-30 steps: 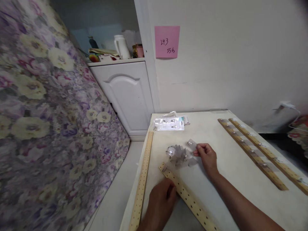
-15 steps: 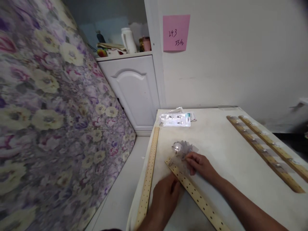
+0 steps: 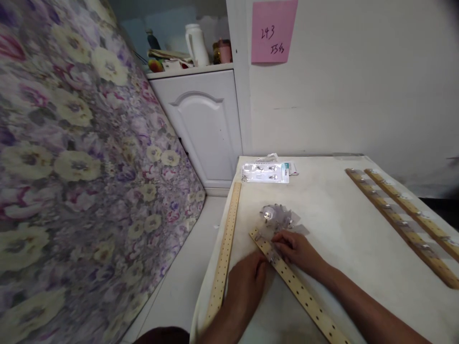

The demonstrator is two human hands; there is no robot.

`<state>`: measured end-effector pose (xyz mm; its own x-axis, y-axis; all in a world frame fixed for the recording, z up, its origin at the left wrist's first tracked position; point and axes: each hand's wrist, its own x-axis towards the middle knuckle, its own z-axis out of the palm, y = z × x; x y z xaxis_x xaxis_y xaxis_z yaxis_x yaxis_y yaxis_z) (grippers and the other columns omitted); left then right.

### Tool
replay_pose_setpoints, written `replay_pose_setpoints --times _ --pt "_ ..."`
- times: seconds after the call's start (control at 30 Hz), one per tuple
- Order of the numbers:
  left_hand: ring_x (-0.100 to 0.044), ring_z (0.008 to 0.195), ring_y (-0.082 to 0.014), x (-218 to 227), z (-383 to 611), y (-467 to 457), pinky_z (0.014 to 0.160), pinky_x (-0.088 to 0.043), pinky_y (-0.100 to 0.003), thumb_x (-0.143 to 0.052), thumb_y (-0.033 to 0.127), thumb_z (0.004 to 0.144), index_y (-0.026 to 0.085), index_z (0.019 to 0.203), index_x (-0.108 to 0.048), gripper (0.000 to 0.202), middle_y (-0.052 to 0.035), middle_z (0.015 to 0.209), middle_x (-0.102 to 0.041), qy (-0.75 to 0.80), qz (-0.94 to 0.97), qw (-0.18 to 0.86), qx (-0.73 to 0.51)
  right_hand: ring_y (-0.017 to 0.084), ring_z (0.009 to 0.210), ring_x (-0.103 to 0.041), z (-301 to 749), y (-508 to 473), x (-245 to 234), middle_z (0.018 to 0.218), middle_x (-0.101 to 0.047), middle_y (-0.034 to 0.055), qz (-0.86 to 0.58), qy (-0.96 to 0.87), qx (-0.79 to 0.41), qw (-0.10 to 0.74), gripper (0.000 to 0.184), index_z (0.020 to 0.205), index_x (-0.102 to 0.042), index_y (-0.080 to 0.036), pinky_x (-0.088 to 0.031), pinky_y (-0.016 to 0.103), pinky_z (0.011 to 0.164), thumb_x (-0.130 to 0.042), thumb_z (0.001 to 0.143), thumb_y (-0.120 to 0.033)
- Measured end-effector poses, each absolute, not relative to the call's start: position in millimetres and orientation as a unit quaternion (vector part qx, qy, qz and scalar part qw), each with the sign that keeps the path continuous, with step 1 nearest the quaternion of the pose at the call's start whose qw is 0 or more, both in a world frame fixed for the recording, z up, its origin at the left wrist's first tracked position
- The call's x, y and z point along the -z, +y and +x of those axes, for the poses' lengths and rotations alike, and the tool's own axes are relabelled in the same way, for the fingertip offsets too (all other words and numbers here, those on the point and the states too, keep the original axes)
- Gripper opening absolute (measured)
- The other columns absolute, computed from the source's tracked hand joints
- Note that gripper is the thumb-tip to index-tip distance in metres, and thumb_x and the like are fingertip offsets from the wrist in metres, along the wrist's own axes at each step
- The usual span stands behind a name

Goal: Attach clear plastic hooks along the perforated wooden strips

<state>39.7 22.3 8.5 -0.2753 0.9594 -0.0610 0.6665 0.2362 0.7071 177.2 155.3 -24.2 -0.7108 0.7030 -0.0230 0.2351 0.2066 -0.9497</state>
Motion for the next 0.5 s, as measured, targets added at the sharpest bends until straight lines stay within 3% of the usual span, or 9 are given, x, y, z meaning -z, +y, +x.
replay_pose_setpoints --times 0.17,0.5 --pt "-0.062 0.09 -0.019 -6.4 38.7 24.9 0.075 -0.042 -0.026 -0.043 0.02 0.085 0.026 0.095 -0.065 0.025 0.0007 0.095 -0.071 0.741 0.537 0.265 -0.306 0.012 0.045 -0.054 178.0 156.4 27.0 0.058 -0.056 -0.005 -0.326 -0.74 -0.549 0.211 0.012 0.082 -0.061 -0.021 -0.042 0.023 0.046 -0.05 0.079 -0.022" --pt "-0.06 0.076 -0.017 -0.4 41.5 30.4 0.063 -0.034 -0.023 -0.045 0.025 0.085 0.023 0.083 -0.063 0.018 0.0005 0.081 -0.068 0.766 0.534 0.238 -0.268 0.012 0.051 -0.054 181.8 156.4 26.4 0.06 -0.058 -0.0034 -0.323 -0.743 -0.543 0.22 0.012 0.082 -0.062 -0.021 -0.043 0.022 0.047 -0.052 0.075 -0.018"
